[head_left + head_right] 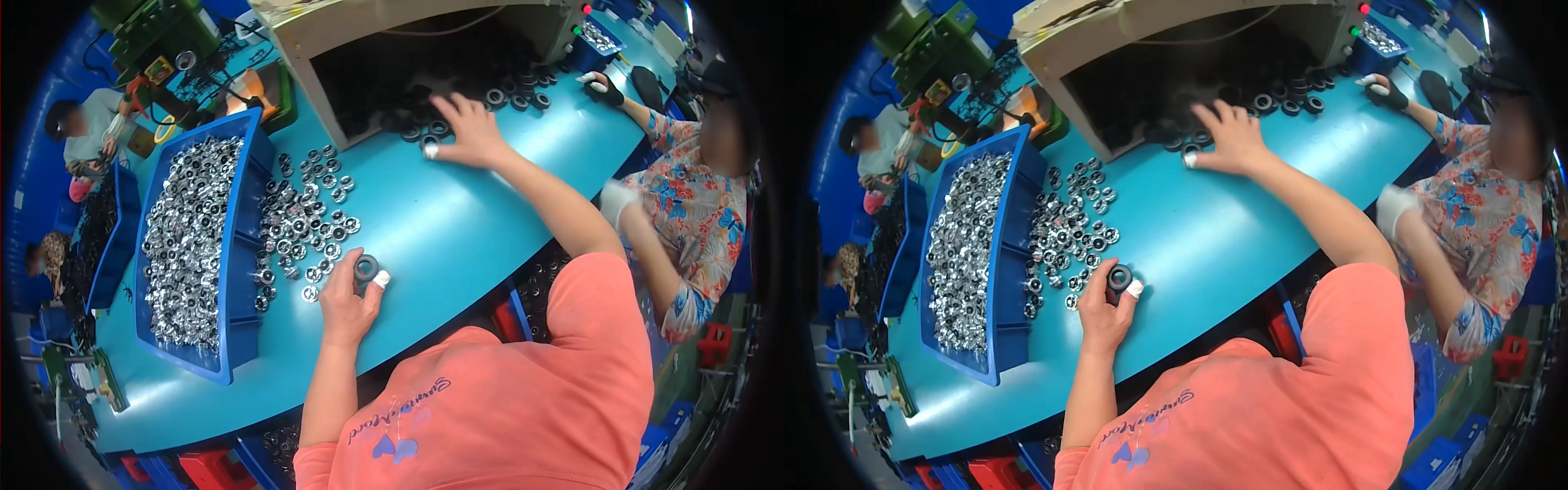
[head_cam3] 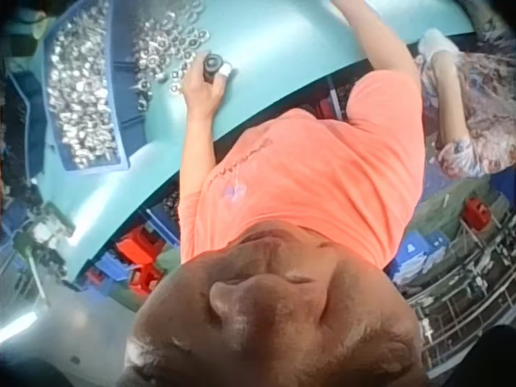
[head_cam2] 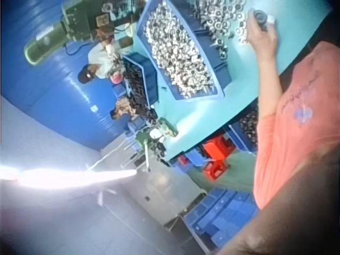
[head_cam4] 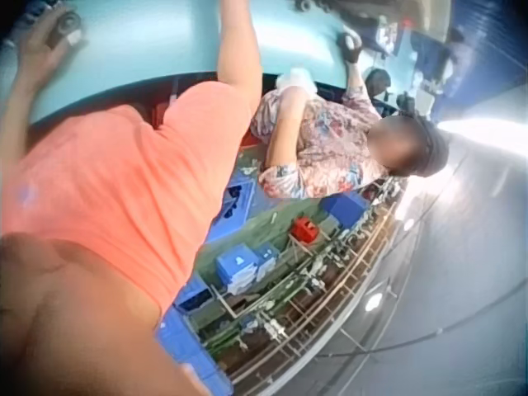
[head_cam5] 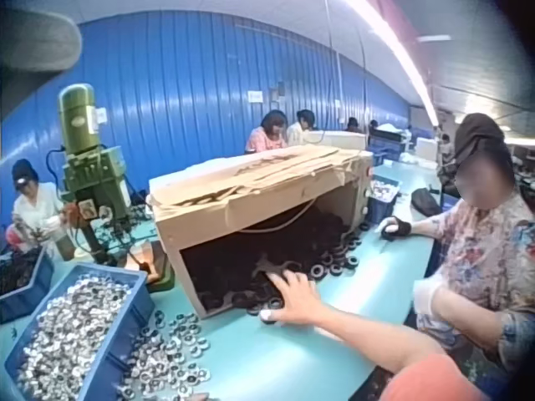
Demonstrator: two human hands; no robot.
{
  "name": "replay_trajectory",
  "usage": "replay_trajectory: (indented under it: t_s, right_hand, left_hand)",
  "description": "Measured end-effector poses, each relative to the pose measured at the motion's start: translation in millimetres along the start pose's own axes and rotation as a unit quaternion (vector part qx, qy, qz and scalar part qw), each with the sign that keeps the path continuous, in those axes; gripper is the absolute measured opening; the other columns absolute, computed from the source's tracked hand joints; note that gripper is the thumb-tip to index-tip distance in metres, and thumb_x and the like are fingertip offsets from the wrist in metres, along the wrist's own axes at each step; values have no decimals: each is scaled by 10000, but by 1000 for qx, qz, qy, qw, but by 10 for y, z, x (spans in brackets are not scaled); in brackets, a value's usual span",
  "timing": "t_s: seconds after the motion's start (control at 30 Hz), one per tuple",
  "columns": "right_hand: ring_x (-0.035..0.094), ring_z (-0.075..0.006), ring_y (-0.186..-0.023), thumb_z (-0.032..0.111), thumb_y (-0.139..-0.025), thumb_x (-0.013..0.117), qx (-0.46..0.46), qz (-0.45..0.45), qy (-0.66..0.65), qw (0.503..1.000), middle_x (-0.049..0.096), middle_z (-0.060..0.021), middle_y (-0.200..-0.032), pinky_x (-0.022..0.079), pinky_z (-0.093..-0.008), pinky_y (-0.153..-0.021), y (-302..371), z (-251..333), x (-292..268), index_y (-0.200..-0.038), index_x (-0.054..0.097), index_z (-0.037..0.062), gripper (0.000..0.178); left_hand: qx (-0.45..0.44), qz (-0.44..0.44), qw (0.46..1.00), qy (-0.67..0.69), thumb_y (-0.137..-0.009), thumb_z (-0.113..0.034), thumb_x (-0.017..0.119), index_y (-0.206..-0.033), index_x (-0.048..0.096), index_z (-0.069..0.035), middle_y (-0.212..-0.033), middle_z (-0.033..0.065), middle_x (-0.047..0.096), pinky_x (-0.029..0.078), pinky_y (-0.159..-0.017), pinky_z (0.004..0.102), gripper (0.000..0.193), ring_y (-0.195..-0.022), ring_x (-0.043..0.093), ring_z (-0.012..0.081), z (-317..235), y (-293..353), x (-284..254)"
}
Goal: Manually assembling small metal inserts into circular black housings at a factory workstation.
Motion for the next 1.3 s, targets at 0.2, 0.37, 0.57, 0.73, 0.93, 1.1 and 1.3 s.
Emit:
replay_trajectory:
  t_s: [0.2, 0.37, 0.57, 0.73, 0.93, 1.1, 1.3]
  right_hand:
    - [527, -375, -1185, 543, -825, 678, -89, -51, -6, 995, 527, -147, -1346, 556, -455, -901, -393, 73, 63, -1318, 639, 269, 565]
    - [638, -337, -1061, 354, -860, 705, 30, -130, -50, 990, 628, -137, -1215, 568, -426, -854, -978, -462, 154, -1183, 697, 157, 379]
    - [672, -341, -1025, 411, -869, 699, 225, -134, -513, 817, 683, -176, -1216, 549, -403, -899, -1407, -633, 422, -1223, 702, 100, 472]
    - [476, -413, -1329, 600, -773, 727, 116, -5, -118, 986, 485, -202, -1478, 429, -520, -1035, -667, -297, -215, -1463, 507, 199, 828]
    - [245, -488, -1442, 665, -732, 713, 104, 33, -7, 994, 369, -198, -1550, 320, -590, -1126, 16, -567, 117, -1528, 412, 242, 950]
    - [420, -422, -1271, 575, -772, 714, 94, 36, 9, 995, 559, -159, -1292, 476, -514, -1022, -337, -596, 105, -1311, 655, 193, 664]
    - [485, -369, -1210, 570, -827, 685, 57, 73, -6, 996, 569, -145, -1224, 504, -494, -972, -237, -548, 50, -1293, 656, 225, 581]
  left_hand:
    - [5, -12, 1000, 6, -788, -137, 818, -1207, 633, -32, -870, 44, 648, 431, -557, 266, 470, -617, 514, 127, 8, 18, -3]
    - [-8, -14, 1000, 13, -772, -128, 826, -1204, 625, -37, -881, 64, 661, 449, -553, 297, 485, -609, 540, 166, 27, 11, -21]
    - [-27, -17, 998, 61, -812, -116, 819, -1222, 638, -20, -881, 16, 649, 431, -577, 219, 458, -672, 540, 70, 74, -11, 14]
    - [-38, -30, 997, 60, -816, -110, 817, -1222, 639, -18, -877, 6, 643, 425, -579, 207, 453, -670, 534, 56, 141, 59, -23]
    - [-14, -4, 1000, 22, -797, -141, 830, -1211, 646, -20, -866, 17, 649, 418, -560, 225, 469, -627, 504, 73, 35, 8, 4]
    - [-4, -11, 1000, 15, -792, -144, 833, -1209, 647, -23, -860, 20, 651, 420, -559, 233, 473, -622, 502, 79, 39, 18, -15]
    - [1, -12, 1000, 19, -783, -139, 832, -1204, 648, -34, -862, 20, 652, 424, -558, 238, 471, -613, 500, 87, 44, 32, -27]
Point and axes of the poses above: each hand's wrist, its own y-axis away from the middle knuckle, its own x-axis out of the palm, z = x × y, the point moved 6 cm from there along -y, towards the middle knuckle
